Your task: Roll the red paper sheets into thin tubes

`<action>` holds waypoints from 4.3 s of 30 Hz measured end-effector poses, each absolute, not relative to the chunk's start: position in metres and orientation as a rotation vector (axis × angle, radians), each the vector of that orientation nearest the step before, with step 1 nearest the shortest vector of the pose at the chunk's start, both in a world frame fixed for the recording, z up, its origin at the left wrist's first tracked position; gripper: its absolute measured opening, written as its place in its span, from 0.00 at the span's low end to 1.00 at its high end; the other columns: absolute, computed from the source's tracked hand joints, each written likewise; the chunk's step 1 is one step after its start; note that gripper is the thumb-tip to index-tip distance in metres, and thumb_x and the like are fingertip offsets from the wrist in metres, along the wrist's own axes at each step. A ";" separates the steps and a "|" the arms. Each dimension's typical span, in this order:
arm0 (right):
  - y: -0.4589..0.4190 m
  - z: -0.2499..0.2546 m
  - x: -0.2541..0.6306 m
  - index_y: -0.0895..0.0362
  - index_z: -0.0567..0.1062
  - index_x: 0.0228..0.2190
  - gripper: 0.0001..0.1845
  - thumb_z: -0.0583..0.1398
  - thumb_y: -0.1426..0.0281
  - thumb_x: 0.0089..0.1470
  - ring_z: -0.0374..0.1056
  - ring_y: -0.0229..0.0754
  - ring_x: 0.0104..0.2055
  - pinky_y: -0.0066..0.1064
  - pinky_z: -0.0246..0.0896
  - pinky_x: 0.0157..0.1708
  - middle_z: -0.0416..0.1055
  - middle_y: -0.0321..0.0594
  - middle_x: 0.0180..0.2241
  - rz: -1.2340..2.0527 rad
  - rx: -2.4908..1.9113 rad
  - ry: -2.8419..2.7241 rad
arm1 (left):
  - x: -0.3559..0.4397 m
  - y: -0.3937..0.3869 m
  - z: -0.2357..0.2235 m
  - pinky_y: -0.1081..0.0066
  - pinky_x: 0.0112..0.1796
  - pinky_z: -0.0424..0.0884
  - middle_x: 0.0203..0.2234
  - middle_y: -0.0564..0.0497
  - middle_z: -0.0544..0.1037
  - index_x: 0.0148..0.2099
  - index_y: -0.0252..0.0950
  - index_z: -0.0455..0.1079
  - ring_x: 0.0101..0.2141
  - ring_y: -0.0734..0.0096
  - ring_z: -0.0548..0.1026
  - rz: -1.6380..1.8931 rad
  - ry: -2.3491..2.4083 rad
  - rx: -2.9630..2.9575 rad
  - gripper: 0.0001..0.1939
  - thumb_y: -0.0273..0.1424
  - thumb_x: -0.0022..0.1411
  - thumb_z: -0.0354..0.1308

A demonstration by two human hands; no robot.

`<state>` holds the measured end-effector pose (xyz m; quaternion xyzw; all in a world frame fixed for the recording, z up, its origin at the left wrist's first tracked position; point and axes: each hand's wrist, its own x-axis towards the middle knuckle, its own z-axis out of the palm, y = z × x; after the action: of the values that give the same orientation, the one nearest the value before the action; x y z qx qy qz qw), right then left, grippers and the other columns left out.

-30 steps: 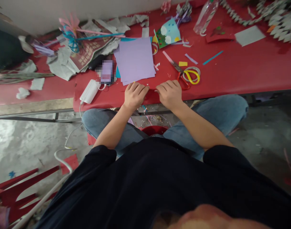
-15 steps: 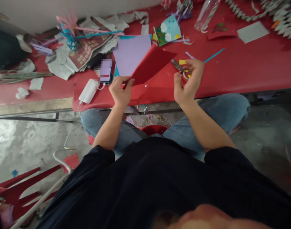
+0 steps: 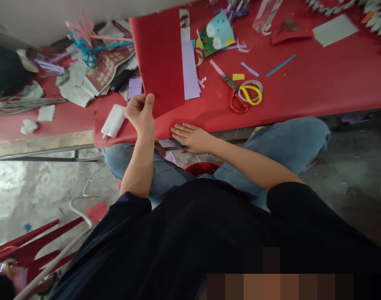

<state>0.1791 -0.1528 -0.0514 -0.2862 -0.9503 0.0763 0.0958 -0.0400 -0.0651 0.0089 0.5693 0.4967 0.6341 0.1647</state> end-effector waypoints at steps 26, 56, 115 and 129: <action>-0.142 0.005 0.268 0.50 0.81 0.55 0.23 0.48 0.63 0.79 0.71 0.44 0.46 0.47 0.62 0.55 0.81 0.41 0.46 -0.087 -1.160 -2.307 | -0.022 -0.115 0.014 0.59 0.41 0.72 0.35 0.49 0.85 0.42 0.39 0.81 0.37 0.62 0.80 0.950 1.093 2.799 0.11 0.38 0.75 0.62; -0.163 -0.008 0.228 0.55 0.80 0.41 0.21 0.48 0.68 0.76 0.63 0.48 0.41 0.46 0.55 0.53 0.76 0.44 0.37 -0.256 -1.189 -2.331 | -0.005 -0.134 0.023 0.58 0.35 0.60 0.32 0.47 0.79 0.41 0.39 0.76 0.36 0.61 0.72 0.811 0.978 3.134 0.12 0.30 0.79 0.53; -0.165 -0.003 0.230 0.57 0.81 0.47 0.20 0.50 0.66 0.77 0.68 0.51 0.45 0.44 0.54 0.42 0.80 0.48 0.43 -0.132 -1.361 -2.308 | -0.011 -0.126 0.023 0.51 0.48 0.71 0.31 0.49 0.79 0.41 0.42 0.78 0.38 0.61 0.75 0.696 1.096 3.016 0.15 0.34 0.79 0.52; -0.166 0.001 0.231 0.57 0.81 0.44 0.22 0.49 0.62 0.78 0.68 0.50 0.44 0.43 0.53 0.42 0.80 0.47 0.42 -0.175 -1.348 -2.303 | -0.013 -0.126 0.023 0.45 0.55 0.71 0.32 0.48 0.79 0.42 0.42 0.79 0.41 0.59 0.76 0.684 1.097 2.884 0.13 0.37 0.78 0.56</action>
<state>0.2310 -0.1663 0.0009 -0.4902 -0.8379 -0.0637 0.2316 -0.0130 -0.1263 0.0232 0.9125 0.3471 0.2164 -0.0092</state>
